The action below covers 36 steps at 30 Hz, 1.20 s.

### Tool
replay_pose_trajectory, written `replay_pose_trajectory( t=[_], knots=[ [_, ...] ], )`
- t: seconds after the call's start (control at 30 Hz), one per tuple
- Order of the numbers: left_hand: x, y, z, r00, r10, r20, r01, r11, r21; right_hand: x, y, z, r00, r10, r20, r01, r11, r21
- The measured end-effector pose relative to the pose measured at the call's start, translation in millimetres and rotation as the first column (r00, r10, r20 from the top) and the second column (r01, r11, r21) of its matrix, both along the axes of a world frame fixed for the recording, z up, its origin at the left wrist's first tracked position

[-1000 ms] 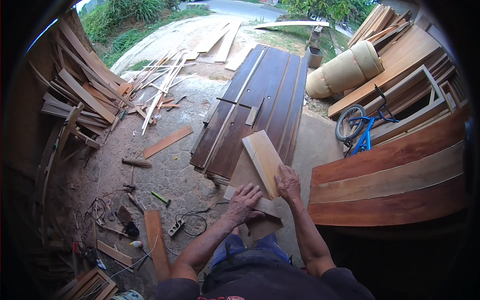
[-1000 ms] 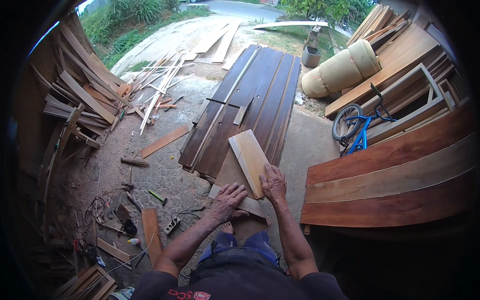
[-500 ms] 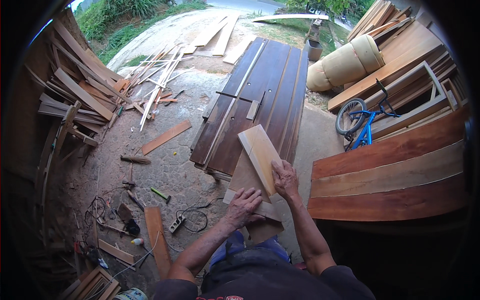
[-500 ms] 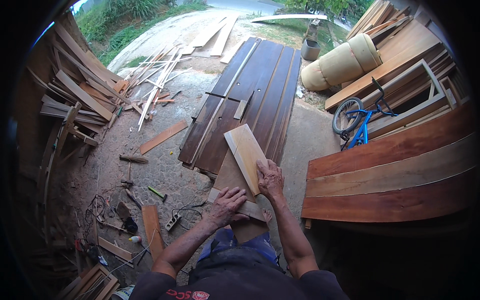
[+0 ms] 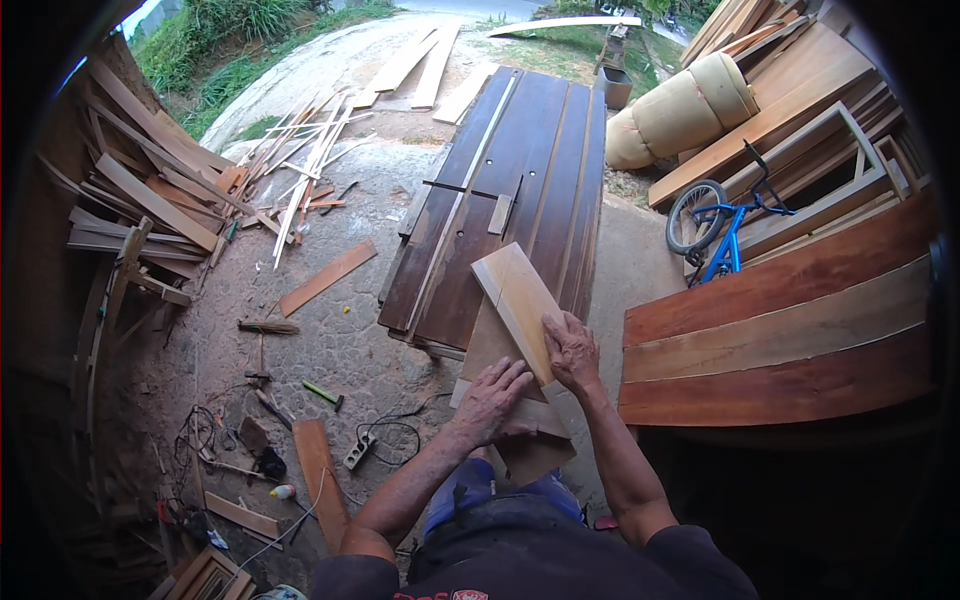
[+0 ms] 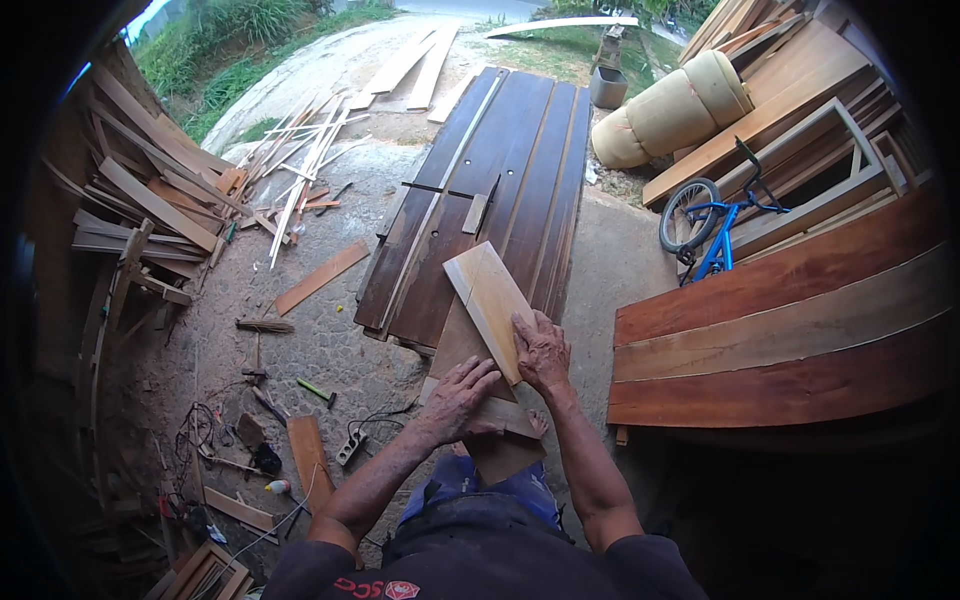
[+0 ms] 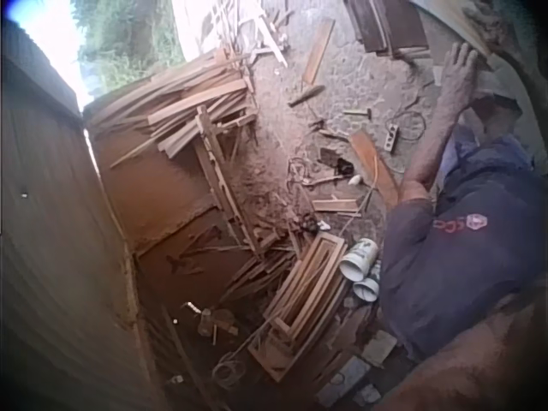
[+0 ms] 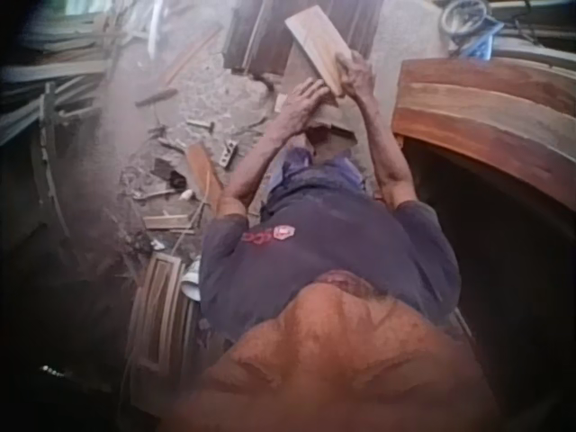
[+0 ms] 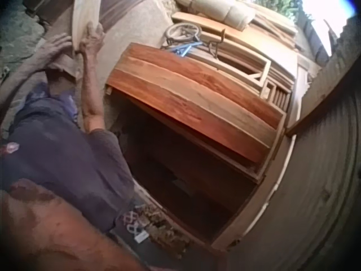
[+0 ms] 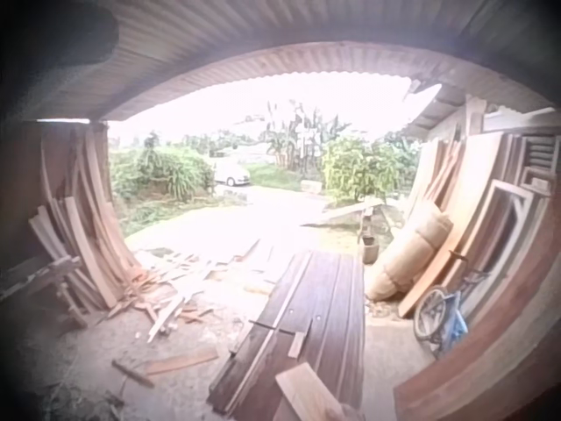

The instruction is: The person operates a table saw to cut a rectangular piece of wood. They guide the wood through the blade using both hands, then lift the cut piece to inspect the edge. The person then picks up another piece of wood from the floor and places it on the saw table.

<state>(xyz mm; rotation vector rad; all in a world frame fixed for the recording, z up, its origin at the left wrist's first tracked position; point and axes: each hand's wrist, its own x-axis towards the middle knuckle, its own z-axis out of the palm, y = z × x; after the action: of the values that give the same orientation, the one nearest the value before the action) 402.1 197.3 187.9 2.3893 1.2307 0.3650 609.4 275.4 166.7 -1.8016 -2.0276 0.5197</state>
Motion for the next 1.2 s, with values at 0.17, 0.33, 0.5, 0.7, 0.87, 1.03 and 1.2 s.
replay_pose_trajectory(
  t=[0.17, 0.33, 0.5, 0.7, 0.87, 1.03, 1.2],
  knots=[
    [-1, 25, 8, 0.990, 0.121, -0.068, -0.123, 0.992, -0.028, -5, -4, 13, 0.998, 0.009, 0.067, -0.005, 0.998, -0.055],
    [-10, 36, -24, 0.983, 0.183, -0.012, -0.184, 0.983, -0.025, -12, -8, 28, 0.988, 0.069, 0.137, -0.061, 0.996, -0.062],
    [-8, 35, -8, 0.954, 0.285, -0.097, -0.292, 0.954, -0.071, -11, -7, 27, 0.991, 0.069, 0.118, -0.064, 0.997, -0.043],
    [-7, 37, -4, 0.957, 0.274, -0.099, -0.283, 0.954, -0.094, -15, 1, 23, 0.990, 0.075, 0.120, -0.068, 0.996, -0.057],
    [-8, 37, -5, 0.958, 0.268, -0.100, -0.276, 0.958, -0.079, -16, 10, 19, 0.990, 0.081, 0.119, -0.076, 0.996, -0.045],
    [-7, 38, -3, 0.955, 0.274, -0.110, -0.284, 0.954, -0.091, -20, 14, 19, 0.989, 0.073, 0.128, -0.068, 0.997, -0.038],
    [-7, 38, -5, 0.954, 0.269, -0.135, -0.281, 0.956, -0.086, -21, 16, 14, 0.990, 0.074, 0.117, -0.071, 0.997, -0.035]
  ],
)
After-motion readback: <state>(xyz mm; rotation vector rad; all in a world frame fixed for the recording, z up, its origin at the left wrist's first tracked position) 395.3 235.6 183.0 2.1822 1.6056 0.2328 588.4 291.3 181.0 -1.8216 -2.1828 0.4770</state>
